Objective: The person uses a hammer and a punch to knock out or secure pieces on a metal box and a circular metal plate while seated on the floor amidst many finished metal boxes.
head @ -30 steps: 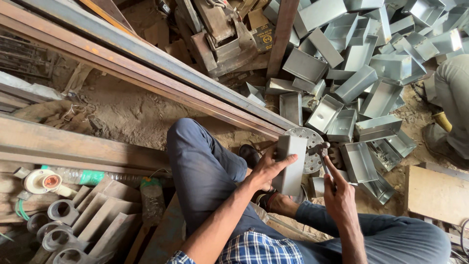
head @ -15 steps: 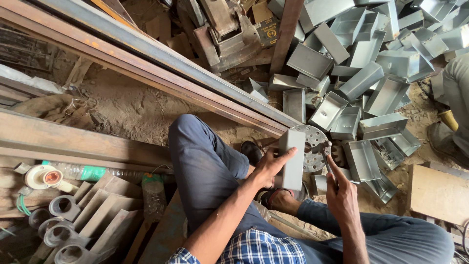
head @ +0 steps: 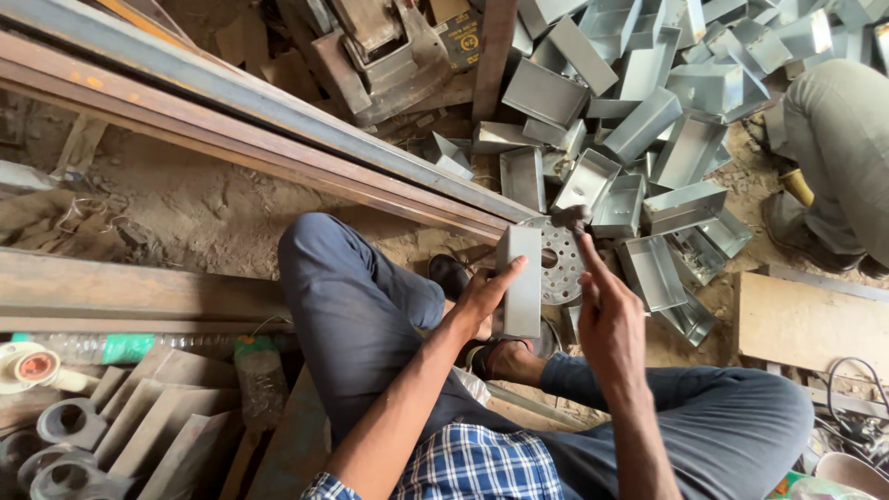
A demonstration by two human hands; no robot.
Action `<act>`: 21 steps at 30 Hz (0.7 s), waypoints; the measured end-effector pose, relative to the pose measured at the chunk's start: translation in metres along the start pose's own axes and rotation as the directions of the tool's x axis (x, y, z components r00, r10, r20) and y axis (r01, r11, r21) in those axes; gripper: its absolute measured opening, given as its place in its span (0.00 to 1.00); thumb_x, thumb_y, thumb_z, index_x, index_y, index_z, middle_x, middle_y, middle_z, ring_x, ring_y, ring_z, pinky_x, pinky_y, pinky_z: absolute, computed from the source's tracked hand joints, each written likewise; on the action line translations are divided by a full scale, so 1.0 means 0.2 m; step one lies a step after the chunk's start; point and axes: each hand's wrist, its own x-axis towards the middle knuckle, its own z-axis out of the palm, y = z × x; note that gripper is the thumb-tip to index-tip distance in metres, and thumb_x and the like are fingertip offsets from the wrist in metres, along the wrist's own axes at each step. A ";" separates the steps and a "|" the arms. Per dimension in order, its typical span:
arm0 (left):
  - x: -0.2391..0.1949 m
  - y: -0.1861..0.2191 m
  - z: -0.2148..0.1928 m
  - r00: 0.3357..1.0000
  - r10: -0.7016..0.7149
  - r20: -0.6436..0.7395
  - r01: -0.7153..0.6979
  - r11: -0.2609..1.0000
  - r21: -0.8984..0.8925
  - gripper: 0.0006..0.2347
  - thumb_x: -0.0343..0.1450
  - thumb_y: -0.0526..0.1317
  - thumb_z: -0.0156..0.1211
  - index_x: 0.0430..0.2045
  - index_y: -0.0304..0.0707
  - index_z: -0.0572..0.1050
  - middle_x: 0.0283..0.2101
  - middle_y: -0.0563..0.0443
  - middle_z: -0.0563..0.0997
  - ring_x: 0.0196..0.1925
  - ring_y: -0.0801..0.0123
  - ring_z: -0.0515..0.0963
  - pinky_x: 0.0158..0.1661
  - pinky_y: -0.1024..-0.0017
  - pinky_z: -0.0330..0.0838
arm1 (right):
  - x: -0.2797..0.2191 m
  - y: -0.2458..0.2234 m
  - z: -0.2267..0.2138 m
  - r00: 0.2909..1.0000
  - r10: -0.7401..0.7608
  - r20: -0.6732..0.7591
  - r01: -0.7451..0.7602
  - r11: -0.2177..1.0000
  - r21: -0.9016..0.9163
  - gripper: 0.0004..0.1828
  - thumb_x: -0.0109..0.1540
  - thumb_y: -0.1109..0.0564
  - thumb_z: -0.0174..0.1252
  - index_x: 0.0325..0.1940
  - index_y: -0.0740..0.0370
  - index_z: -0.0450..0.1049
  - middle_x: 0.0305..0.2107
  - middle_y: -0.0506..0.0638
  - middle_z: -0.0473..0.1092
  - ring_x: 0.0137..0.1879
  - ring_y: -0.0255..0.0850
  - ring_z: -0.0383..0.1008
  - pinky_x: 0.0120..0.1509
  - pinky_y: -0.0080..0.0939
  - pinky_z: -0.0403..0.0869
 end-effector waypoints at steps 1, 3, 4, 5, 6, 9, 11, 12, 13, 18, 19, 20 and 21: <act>0.00 0.01 0.01 1.000 0.002 0.005 -0.002 1.000 0.000 0.40 0.62 0.68 0.61 0.60 0.33 0.72 0.56 0.41 0.79 0.56 0.61 0.79 0.53 0.66 0.73 | 0.01 0.00 0.02 1.000 0.001 -0.004 -0.001 1.000 -0.004 0.28 0.69 0.61 0.49 0.74 0.43 0.64 0.22 0.55 0.71 0.21 0.42 0.65 0.25 0.47 0.69; -0.02 0.01 0.01 0.998 0.055 0.040 -0.052 0.996 -0.075 0.39 0.61 0.67 0.61 0.56 0.29 0.76 0.53 0.38 0.82 0.53 0.59 0.81 0.49 0.65 0.76 | 0.02 0.00 0.06 0.991 -0.131 0.005 0.131 0.991 -0.014 0.30 0.69 0.63 0.49 0.75 0.45 0.63 0.28 0.59 0.74 0.24 0.44 0.71 0.28 0.49 0.71; -0.02 0.01 0.01 0.998 0.057 0.037 -0.054 0.996 -0.075 0.39 0.61 0.67 0.61 0.56 0.29 0.76 0.53 0.38 0.82 0.53 0.59 0.81 0.49 0.65 0.76 | 0.02 0.01 0.07 0.991 -0.134 0.005 0.134 0.991 -0.012 0.30 0.69 0.63 0.49 0.75 0.45 0.63 0.28 0.59 0.74 0.24 0.44 0.71 0.28 0.49 0.71; -0.02 0.01 0.01 0.997 0.060 0.047 -0.055 0.993 -0.107 0.39 0.61 0.66 0.62 0.56 0.29 0.76 0.52 0.39 0.82 0.52 0.58 0.81 0.48 0.64 0.76 | 0.03 0.02 0.07 0.992 -0.123 0.037 0.125 0.990 -0.058 0.30 0.69 0.62 0.50 0.75 0.44 0.63 0.27 0.60 0.74 0.24 0.45 0.72 0.29 0.50 0.71; -0.01 0.01 0.01 0.997 0.062 0.055 -0.054 0.989 -0.139 0.38 0.61 0.66 0.63 0.56 0.30 0.75 0.51 0.41 0.82 0.52 0.58 0.81 0.48 0.64 0.76 | 0.04 0.02 0.07 0.991 -0.110 0.071 0.117 0.988 -0.103 0.30 0.68 0.62 0.50 0.75 0.43 0.64 0.25 0.61 0.73 0.25 0.46 0.72 0.30 0.52 0.70; -0.01 0.00 0.01 0.998 0.035 0.043 -0.030 0.993 -0.118 0.37 0.62 0.65 0.63 0.56 0.30 0.74 0.51 0.42 0.81 0.52 0.61 0.81 0.48 0.65 0.77 | 0.03 0.01 0.07 0.995 -0.082 0.061 0.086 0.994 -0.066 0.30 0.69 0.62 0.50 0.75 0.44 0.63 0.25 0.60 0.72 0.23 0.47 0.71 0.29 0.51 0.70; -0.01 0.00 0.01 1.000 0.012 0.024 -0.010 0.995 -0.095 0.37 0.63 0.64 0.63 0.56 0.30 0.73 0.50 0.43 0.81 0.52 0.62 0.81 0.49 0.65 0.77 | 0.03 0.00 0.10 0.995 -0.076 0.062 0.079 0.995 -0.053 0.31 0.68 0.62 0.50 0.75 0.44 0.63 0.25 0.60 0.73 0.23 0.47 0.71 0.29 0.51 0.70; 0.00 0.00 0.01 1.000 -0.005 0.015 0.006 0.997 -0.073 0.37 0.64 0.64 0.64 0.57 0.30 0.71 0.49 0.43 0.81 0.52 0.62 0.82 0.50 0.65 0.78 | 0.04 0.00 0.10 0.996 -0.068 0.056 0.071 0.996 -0.050 0.32 0.67 0.63 0.49 0.75 0.44 0.63 0.25 0.59 0.73 0.23 0.46 0.71 0.28 0.51 0.70; -0.01 0.00 0.01 1.000 -0.005 0.014 0.006 0.997 -0.075 0.37 0.64 0.64 0.64 0.57 0.30 0.71 0.49 0.43 0.81 0.52 0.62 0.82 0.50 0.65 0.78 | 0.03 0.00 0.10 0.996 -0.070 0.057 0.073 0.996 -0.050 0.32 0.67 0.63 0.49 0.75 0.44 0.63 0.25 0.59 0.73 0.23 0.46 0.71 0.28 0.51 0.70; -0.03 0.02 0.03 0.992 0.123 0.029 -0.119 0.985 -0.124 0.34 0.63 0.64 0.63 0.52 0.31 0.78 0.44 0.45 0.83 0.45 0.65 0.83 0.43 0.67 0.77 | 0.03 -0.02 0.12 0.993 0.016 0.119 -0.003 0.994 -0.105 0.30 0.69 0.60 0.50 0.75 0.43 0.63 0.22 0.61 0.71 0.21 0.50 0.70 0.29 0.54 0.68; -0.02 0.03 0.03 0.991 0.130 0.027 -0.126 0.984 -0.125 0.34 0.63 0.64 0.63 0.52 0.31 0.78 0.44 0.45 0.83 0.45 0.65 0.83 0.43 0.67 0.77 | 0.05 -0.02 0.13 0.993 0.009 0.116 0.003 0.994 -0.105 0.30 0.69 0.60 0.50 0.75 0.43 0.63 0.22 0.61 0.71 0.21 0.50 0.70 0.29 0.54 0.68; -0.02 0.03 0.02 0.995 0.101 0.027 -0.098 0.990 -0.104 0.34 0.63 0.64 0.63 0.51 0.31 0.78 0.44 0.44 0.84 0.44 0.65 0.83 0.43 0.67 0.77 | 0.05 -0.02 0.13 0.992 -0.058 0.113 0.067 0.995 -0.077 0.31 0.67 0.62 0.50 0.75 0.44 0.63 0.24 0.61 0.73 0.22 0.48 0.71 0.28 0.52 0.69; -0.01 0.02 0.02 0.997 0.072 0.026 -0.070 0.994 -0.084 0.33 0.63 0.64 0.62 0.50 0.31 0.78 0.44 0.44 0.84 0.43 0.64 0.84 0.42 0.67 0.78 | 0.05 -0.02 0.14 0.986 -0.124 0.107 0.130 0.990 -0.049 0.32 0.66 0.63 0.49 0.75 0.46 0.63 0.26 0.60 0.74 0.23 0.46 0.72 0.27 0.51 0.69</act>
